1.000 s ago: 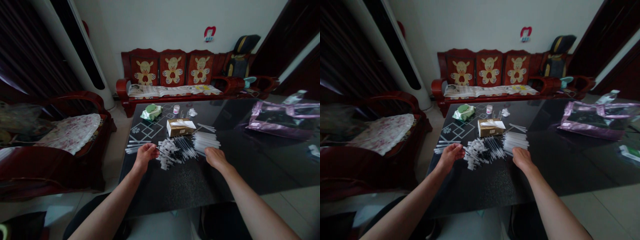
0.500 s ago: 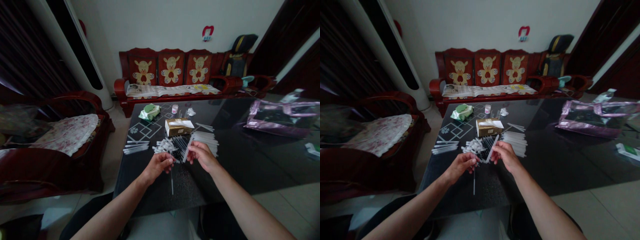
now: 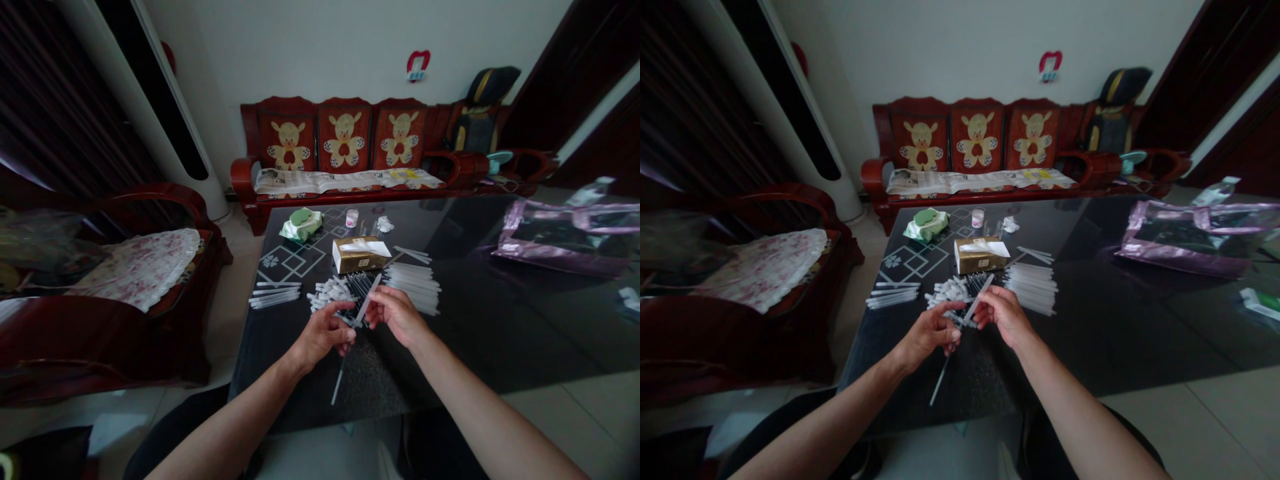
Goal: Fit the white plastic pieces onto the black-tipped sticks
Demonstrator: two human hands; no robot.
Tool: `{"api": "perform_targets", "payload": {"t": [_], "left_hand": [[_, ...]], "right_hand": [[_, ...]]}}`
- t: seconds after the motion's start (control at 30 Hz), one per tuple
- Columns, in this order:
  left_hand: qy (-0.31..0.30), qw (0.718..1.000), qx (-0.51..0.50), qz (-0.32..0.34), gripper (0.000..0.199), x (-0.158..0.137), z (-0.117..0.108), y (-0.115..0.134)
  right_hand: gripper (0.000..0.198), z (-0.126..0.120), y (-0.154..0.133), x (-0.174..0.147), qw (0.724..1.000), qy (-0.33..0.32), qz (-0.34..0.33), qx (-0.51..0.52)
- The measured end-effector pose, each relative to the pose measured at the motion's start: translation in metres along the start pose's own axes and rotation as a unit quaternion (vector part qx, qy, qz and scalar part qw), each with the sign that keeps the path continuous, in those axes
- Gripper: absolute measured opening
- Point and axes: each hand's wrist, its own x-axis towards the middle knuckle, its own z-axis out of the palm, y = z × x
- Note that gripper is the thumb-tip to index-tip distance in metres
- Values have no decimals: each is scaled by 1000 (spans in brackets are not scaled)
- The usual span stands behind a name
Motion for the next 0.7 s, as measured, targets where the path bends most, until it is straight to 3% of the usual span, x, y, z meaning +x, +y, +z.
{"api": "perform_targets", "payload": {"t": [0.53,0.7], "left_hand": [[7,1000,-4,-16,61,0,-3,2],[16,992,-91,-84,48,1,-5,-5]], "right_hand": [[16,7,3,-1,999,-19,30,16],[18,11,15,1,995,-35,97,12]]}}
